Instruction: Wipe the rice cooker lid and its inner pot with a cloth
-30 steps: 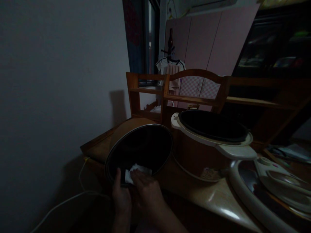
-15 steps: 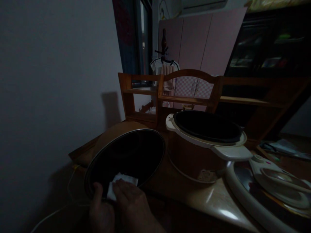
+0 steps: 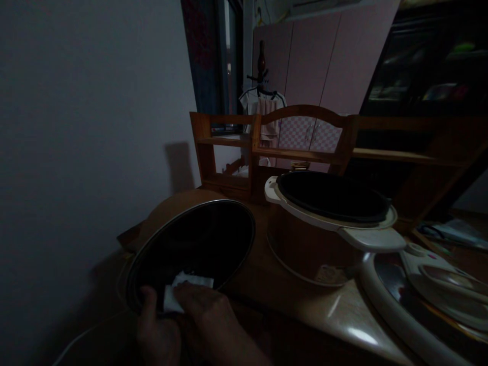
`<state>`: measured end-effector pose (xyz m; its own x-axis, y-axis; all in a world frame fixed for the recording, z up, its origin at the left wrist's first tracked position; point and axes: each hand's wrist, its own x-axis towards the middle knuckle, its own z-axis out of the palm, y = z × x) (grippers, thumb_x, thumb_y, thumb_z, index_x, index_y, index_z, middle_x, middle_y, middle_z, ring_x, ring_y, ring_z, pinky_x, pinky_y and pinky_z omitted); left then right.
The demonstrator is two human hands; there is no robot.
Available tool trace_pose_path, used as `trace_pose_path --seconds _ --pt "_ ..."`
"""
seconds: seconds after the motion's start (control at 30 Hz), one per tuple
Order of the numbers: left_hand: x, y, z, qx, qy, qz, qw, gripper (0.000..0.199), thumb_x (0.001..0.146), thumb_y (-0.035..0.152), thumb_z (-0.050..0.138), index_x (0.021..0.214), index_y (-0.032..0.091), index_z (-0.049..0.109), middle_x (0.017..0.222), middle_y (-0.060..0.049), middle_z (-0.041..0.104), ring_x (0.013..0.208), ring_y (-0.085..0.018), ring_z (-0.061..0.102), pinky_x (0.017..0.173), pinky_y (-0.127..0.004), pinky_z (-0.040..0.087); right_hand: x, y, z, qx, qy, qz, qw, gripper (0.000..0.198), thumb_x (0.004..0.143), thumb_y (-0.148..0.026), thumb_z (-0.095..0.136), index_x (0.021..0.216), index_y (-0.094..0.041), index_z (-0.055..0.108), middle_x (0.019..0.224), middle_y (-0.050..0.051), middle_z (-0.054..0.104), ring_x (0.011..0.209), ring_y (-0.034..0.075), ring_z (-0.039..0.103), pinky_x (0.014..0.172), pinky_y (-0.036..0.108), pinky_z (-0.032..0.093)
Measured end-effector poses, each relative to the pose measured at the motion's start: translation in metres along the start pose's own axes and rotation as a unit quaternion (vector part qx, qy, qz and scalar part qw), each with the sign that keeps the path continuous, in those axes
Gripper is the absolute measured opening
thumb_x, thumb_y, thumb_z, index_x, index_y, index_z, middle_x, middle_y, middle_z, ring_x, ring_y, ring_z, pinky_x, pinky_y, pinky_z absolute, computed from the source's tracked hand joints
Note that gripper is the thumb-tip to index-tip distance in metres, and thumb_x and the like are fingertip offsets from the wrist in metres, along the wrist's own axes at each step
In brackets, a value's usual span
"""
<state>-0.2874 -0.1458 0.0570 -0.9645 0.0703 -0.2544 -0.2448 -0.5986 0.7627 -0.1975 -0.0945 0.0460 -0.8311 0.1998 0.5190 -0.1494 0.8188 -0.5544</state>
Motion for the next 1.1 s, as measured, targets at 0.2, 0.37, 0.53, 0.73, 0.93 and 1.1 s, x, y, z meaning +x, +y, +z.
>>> trace_pose_path --seconds 0.2,0.37,0.53,0.73,0.93,1.1 --pt "-0.001 -0.003 -0.001 0.004 -0.012 0.018 1.0 0.035 0.07 0.052 0.07 0.075 0.018 0.065 0.08 -0.002 0.063 0.101 -0.023 0.06 0.107 -0.043 0.036 0.001 -0.005 -0.016 0.002 -0.025 0.015 1.0 0.052 0.086 -0.017 0.059 0.136 -0.02 0.044 0.133 0.004 0.057 0.118 0.017 0.055 0.103 0.024 0.04" --pt "-0.001 -0.004 -0.003 0.002 -0.026 0.018 0.999 0.037 0.07 0.053 0.07 0.084 0.019 0.067 0.09 -0.002 0.066 0.105 -0.024 0.059 0.106 -0.045 0.038 0.001 0.0 -0.011 -0.031 -0.023 0.021 0.999 0.054 0.086 -0.022 0.062 0.137 -0.021 0.042 0.133 0.005 0.056 0.118 0.018 0.055 0.101 0.026 0.041" --pt "-0.001 -0.003 -0.002 0.014 -0.042 0.023 0.999 0.044 0.072 0.054 0.068 0.1 0.019 0.068 0.104 -0.004 0.068 0.111 -0.026 0.058 0.105 -0.045 0.038 0.001 0.002 -0.008 -0.054 -0.026 0.044 0.997 0.047 0.085 -0.025 0.064 0.129 -0.022 0.048 0.12 0.003 0.063 0.108 0.019 0.06 0.093 0.027 0.046" --pt "-0.001 -0.005 -0.003 -0.008 -0.114 0.052 0.992 0.046 0.08 0.05 0.061 0.118 0.022 0.063 0.119 -0.005 0.064 0.117 -0.025 0.055 0.107 -0.042 0.037 -0.002 -0.004 -0.033 -0.105 -0.083 0.015 0.991 0.043 0.085 -0.018 0.054 0.127 -0.019 0.047 0.119 0.005 0.063 0.105 0.018 0.061 0.091 0.027 0.046" --pt "0.003 -0.008 -0.006 -0.024 -0.145 0.091 0.985 0.046 0.083 0.043 0.061 0.125 0.025 0.058 0.13 -0.004 0.059 0.125 -0.025 0.049 0.11 -0.044 0.032 -0.009 -0.004 -0.055 -0.13 -0.096 0.02 0.987 0.03 0.091 -0.025 0.047 0.12 -0.019 0.053 0.118 0.007 0.064 0.107 0.019 0.06 0.094 0.028 0.044" --pt "-0.006 0.001 0.0 -0.004 -0.173 0.123 0.977 0.048 0.083 0.044 0.06 0.127 0.025 0.057 0.132 -0.004 0.057 0.129 -0.025 0.045 0.112 -0.043 0.031 -0.012 0.002 -0.064 -0.145 -0.099 0.056 0.983 0.027 0.089 -0.023 0.05 0.115 -0.019 0.057 0.115 0.007 0.066 0.106 0.019 0.06 0.093 0.029 0.044"
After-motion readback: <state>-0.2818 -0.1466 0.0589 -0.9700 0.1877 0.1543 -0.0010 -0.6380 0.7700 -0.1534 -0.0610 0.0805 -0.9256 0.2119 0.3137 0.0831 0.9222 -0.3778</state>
